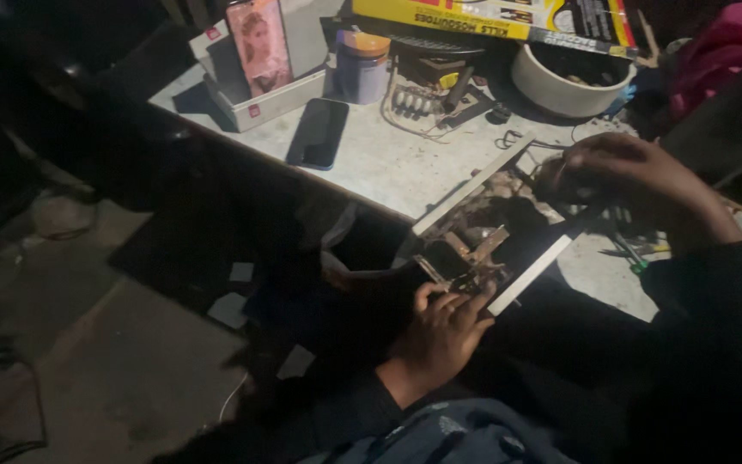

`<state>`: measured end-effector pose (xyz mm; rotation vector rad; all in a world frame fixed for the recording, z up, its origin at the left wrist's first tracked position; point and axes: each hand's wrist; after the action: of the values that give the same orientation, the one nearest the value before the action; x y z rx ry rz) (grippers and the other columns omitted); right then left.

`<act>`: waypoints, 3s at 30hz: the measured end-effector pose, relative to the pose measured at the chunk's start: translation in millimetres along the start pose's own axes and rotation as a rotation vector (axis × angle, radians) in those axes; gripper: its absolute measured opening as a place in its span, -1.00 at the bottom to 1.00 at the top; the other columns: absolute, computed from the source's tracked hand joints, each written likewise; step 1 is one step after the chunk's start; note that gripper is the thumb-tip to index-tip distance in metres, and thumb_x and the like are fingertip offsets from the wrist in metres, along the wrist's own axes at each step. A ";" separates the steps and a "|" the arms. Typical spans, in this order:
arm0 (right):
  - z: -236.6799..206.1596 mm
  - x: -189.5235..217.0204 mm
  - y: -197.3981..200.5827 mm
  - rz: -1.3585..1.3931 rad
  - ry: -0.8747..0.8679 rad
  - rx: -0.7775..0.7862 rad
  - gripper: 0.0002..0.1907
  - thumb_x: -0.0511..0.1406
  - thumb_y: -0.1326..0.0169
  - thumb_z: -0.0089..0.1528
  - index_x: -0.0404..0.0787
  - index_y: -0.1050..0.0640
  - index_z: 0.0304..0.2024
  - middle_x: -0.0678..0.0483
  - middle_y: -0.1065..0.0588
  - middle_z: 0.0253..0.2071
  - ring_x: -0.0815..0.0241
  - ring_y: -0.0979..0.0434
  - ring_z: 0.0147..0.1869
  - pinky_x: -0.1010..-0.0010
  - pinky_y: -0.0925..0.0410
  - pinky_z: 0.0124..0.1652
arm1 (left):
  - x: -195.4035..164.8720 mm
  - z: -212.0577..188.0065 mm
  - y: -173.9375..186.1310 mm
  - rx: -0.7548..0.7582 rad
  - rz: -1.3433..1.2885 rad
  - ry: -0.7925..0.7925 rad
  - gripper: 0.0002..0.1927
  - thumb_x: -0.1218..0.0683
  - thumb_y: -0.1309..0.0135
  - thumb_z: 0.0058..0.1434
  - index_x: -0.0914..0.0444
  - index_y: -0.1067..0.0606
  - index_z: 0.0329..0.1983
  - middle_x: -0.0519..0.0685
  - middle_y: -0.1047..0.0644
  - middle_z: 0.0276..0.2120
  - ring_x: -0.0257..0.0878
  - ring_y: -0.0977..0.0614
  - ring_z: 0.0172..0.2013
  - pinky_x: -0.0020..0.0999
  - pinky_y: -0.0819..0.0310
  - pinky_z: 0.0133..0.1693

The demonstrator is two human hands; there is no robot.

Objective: The person is sitting and repairing a small electronic device, possibly a meter or switch, using a screwdriver. They manipulate the device's casing and internal components while a video plays on a nearby phone.

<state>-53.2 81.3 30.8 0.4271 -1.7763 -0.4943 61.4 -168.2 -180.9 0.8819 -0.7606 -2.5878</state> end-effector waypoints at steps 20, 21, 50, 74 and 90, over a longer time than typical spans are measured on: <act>-24.8 -131.9 43.6 1.274 0.464 0.156 -0.32 -0.11 -0.10 0.36 -0.25 -0.24 0.42 -0.29 -0.38 0.32 -0.18 -0.38 0.39 0.01 -0.30 0.29 | 18.8 38.4 -21.0 -0.099 0.076 0.095 -0.56 0.07 -0.25 0.25 0.23 -0.49 0.17 0.07 -0.55 -0.11 0.04 -0.52 0.02 0.00 -0.32 0.14; -33.6 -133.9 32.6 1.209 0.444 0.057 -0.27 -0.10 -0.10 0.28 -0.16 -0.22 0.44 -0.24 -0.37 0.32 -0.15 -0.38 0.40 0.01 -0.31 0.29 | 24.9 46.0 -22.9 -0.155 0.094 0.064 -0.55 0.06 -0.25 0.25 0.26 -0.45 0.16 0.13 -0.53 -0.07 0.09 -0.50 0.04 0.02 -0.32 0.15; -67.5 -155.7 -58.0 0.776 0.442 0.049 -0.66 -0.33 -0.10 0.32 -0.29 -0.43 0.12 -0.09 -0.45 0.20 0.10 -0.47 0.29 0.32 -0.40 0.21 | -6.4 69.6 -53.7 -0.004 -1.023 0.433 -0.16 0.23 -0.32 0.19 0.28 -0.14 0.46 0.06 -0.41 0.21 -0.17 -0.48 0.22 -0.25 -0.39 0.27; -80.8 -115.9 -55.0 -0.152 0.861 0.027 -0.21 -0.27 -0.42 -0.08 -0.09 -0.50 0.22 -0.03 -0.53 0.13 -0.03 -0.59 0.19 0.21 -0.46 0.11 | -22.6 71.0 2.6 0.027 -0.517 0.223 -0.02 -0.10 -0.48 0.00 0.31 -0.36 0.45 0.08 -0.51 0.22 -0.10 -0.53 0.28 -0.21 -0.39 0.33; -79.2 -95.3 -43.5 -0.153 0.713 0.072 -0.14 -0.21 -0.33 0.02 -0.09 -0.35 0.36 -0.09 -0.48 0.18 -0.07 -0.53 0.23 0.17 -0.40 0.10 | -5.4 65.3 -11.0 0.018 -1.187 0.502 -0.23 -0.03 -0.13 0.38 0.40 -0.14 0.52 0.13 -0.32 0.41 -0.12 -0.33 0.42 -0.20 -0.14 0.43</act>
<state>48.5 86.3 -52.1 0.6943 -1.0789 -0.3257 22.9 -131.8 -140.7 2.4149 -0.0556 -2.9192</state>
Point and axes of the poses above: each hand's wrist, its own z-axis towards the middle knuckle, its own y-axis out of the back of the hand, x = y × z
